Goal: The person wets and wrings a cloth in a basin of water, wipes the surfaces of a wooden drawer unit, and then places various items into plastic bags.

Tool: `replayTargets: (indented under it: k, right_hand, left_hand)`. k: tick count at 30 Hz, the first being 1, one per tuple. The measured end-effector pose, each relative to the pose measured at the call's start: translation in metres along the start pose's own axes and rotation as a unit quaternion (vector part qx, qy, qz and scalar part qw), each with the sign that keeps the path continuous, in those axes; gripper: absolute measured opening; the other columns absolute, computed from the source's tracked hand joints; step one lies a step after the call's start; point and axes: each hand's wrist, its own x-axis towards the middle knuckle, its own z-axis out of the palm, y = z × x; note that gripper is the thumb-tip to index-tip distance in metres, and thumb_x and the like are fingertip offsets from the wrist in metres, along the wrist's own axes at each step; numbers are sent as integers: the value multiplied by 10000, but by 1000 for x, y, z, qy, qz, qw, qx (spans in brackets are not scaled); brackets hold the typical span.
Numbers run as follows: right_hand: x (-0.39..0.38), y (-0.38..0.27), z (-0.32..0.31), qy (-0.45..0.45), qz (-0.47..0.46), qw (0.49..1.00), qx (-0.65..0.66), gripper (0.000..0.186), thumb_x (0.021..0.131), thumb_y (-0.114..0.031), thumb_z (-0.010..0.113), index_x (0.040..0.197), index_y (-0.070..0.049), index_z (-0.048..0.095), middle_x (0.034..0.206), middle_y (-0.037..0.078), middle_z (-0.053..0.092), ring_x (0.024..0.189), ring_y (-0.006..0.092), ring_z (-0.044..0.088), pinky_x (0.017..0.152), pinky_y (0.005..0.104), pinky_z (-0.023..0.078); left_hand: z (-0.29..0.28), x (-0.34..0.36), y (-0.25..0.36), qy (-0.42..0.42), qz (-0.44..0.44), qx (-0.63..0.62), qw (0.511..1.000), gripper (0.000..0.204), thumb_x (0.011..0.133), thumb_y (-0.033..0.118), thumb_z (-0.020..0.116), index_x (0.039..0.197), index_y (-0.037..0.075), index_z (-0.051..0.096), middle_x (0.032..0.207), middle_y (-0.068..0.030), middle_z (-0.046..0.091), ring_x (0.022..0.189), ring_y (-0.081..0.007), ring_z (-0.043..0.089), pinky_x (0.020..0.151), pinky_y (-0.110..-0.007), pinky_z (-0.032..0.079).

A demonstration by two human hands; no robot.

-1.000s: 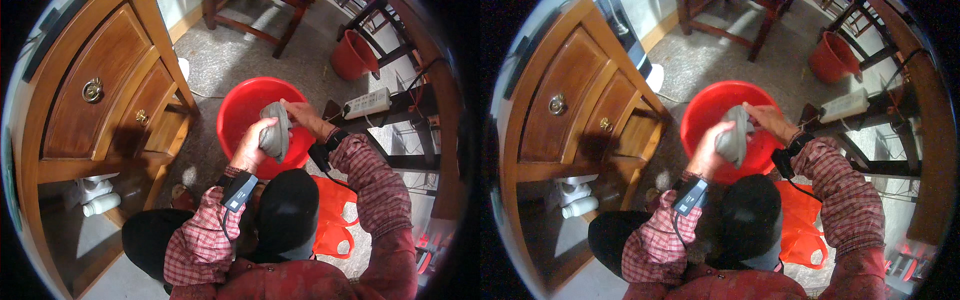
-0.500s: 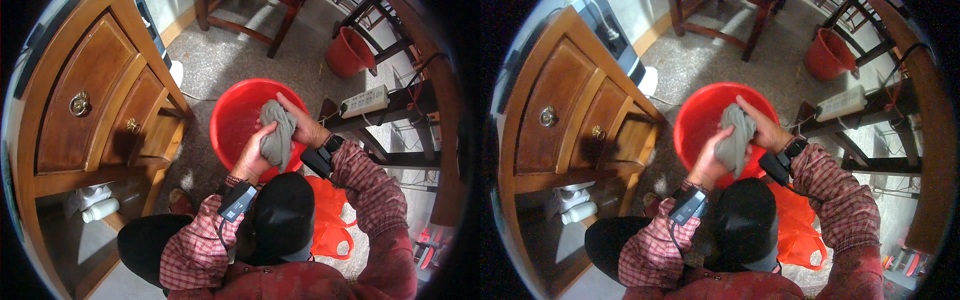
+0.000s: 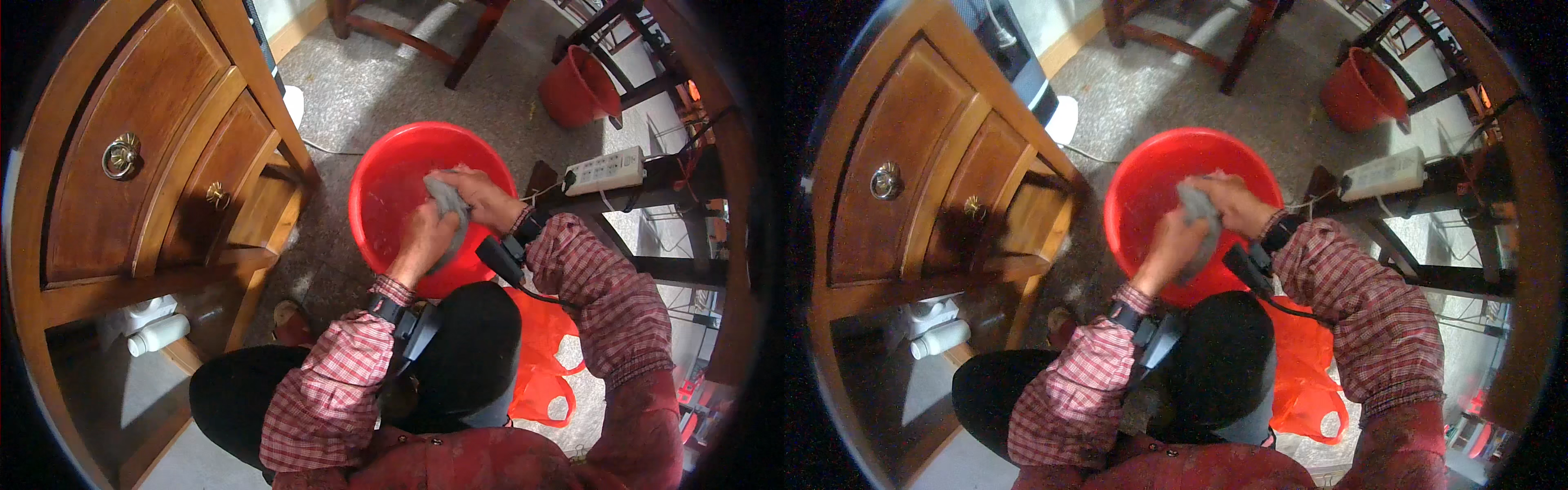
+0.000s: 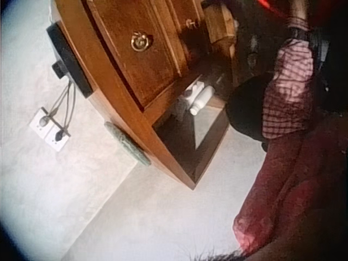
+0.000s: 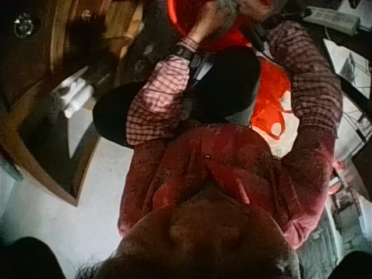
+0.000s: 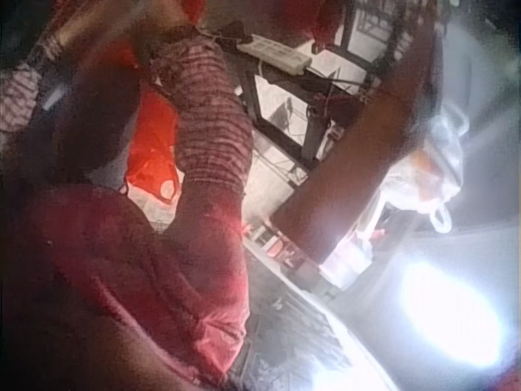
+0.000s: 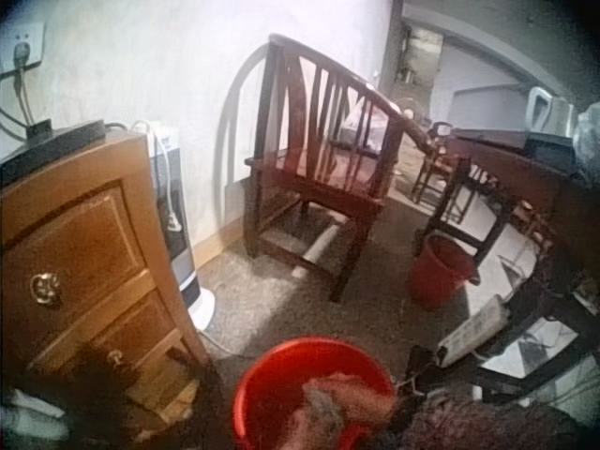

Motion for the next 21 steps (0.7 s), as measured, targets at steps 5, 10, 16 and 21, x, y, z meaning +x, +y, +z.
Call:
replayTargets:
  k: [5,10,16,21]
  right_hand:
    - [20,-10,39,139,442,745,479,231,917,-271,685,1008,-60,669,933,45,667,859,137,629,755,329,514]
    - [26,-17,29,152,494,701,491,348,928,-431,652,940,-85,686,862,5,651,787,117,598,687,316,488]
    - [28,-46,4,124,439,758,466,394,930,-504,620,976,-116,670,909,3,642,821,115,587,720,310,478]
    - [12,-58,-15,113,434,756,477,431,928,-516,616,1068,-110,647,993,20,643,886,140,616,746,326,513]
  left_hand:
    - [-3,-2,8,13,-17,143,989,340,861,239,598,1070,-29,619,904,-310,668,876,-473,653,771,-558,504]
    - [-16,4,20,-34,-10,166,986,333,859,236,605,1055,-33,589,903,-290,675,884,-467,656,785,-568,502]
    - [-26,-1,33,1,33,221,975,414,806,185,653,1148,-11,527,887,-273,673,878,-454,657,778,-564,507]
    - [-35,-15,58,14,100,240,966,453,750,150,688,1154,3,545,892,-244,684,882,-425,668,780,-537,517]
